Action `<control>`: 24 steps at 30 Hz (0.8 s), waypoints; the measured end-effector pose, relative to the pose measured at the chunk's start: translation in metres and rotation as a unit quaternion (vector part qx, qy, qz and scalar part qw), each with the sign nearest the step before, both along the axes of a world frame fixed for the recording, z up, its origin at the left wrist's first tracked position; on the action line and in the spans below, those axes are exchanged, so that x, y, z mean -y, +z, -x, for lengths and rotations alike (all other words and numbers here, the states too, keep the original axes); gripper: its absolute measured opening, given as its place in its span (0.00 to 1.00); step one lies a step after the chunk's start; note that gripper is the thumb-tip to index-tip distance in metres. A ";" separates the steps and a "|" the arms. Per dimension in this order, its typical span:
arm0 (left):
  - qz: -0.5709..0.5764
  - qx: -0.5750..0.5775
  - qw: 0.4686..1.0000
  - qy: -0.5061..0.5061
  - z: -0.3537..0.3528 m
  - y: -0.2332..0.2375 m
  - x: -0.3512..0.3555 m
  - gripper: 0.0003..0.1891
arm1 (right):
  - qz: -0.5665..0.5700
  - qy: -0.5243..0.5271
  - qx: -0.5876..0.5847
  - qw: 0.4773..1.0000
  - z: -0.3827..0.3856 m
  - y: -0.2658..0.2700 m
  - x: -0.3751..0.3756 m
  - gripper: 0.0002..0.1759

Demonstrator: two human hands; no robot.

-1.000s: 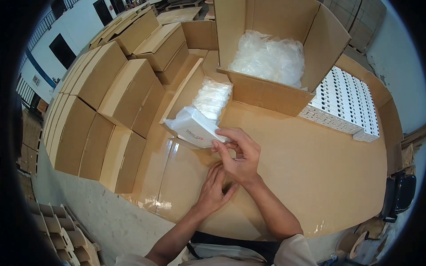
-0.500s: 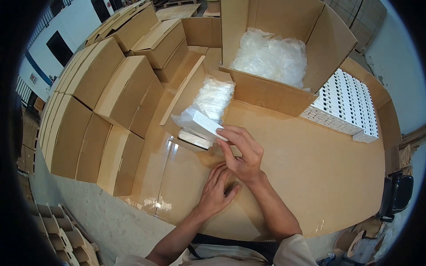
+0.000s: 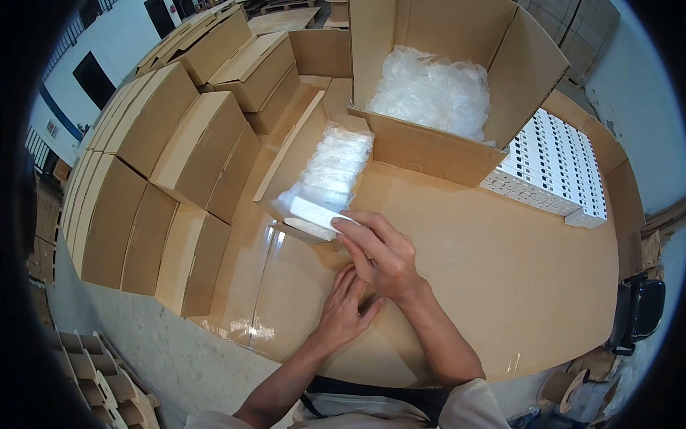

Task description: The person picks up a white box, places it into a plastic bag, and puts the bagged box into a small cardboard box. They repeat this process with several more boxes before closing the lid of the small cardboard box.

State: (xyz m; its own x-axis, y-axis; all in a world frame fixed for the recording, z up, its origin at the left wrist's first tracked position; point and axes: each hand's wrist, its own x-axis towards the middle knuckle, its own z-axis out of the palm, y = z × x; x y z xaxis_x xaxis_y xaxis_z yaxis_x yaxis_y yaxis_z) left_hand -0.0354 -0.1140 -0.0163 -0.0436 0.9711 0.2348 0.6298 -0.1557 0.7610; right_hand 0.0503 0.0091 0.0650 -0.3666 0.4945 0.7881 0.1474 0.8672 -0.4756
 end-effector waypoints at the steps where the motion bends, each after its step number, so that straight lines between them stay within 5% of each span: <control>1: 0.000 -0.003 1.000 0.001 0.000 0.000 0.001 0.32 | -0.004 0.009 0.011 1.000 -0.001 0.001 0.001 0.17; 4: 0.006 -0.002 1.000 -0.007 0.001 0.001 0.001 0.32 | 0.048 0.029 -0.017 0.998 -0.001 -0.009 -0.003 0.18; 24: 0.010 0.004 1.000 0.000 0.000 -0.002 0.003 0.28 | 0.062 0.055 0.283 0.955 0.016 0.008 -0.016 0.33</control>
State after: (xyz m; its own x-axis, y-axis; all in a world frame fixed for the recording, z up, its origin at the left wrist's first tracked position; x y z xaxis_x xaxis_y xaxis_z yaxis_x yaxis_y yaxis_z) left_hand -0.0353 -0.1170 -0.0185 -0.0453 0.9755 0.2152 0.6241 -0.1406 0.7686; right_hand 0.0342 0.0254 0.0731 -0.7721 0.5050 0.3857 0.3231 0.8346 -0.4461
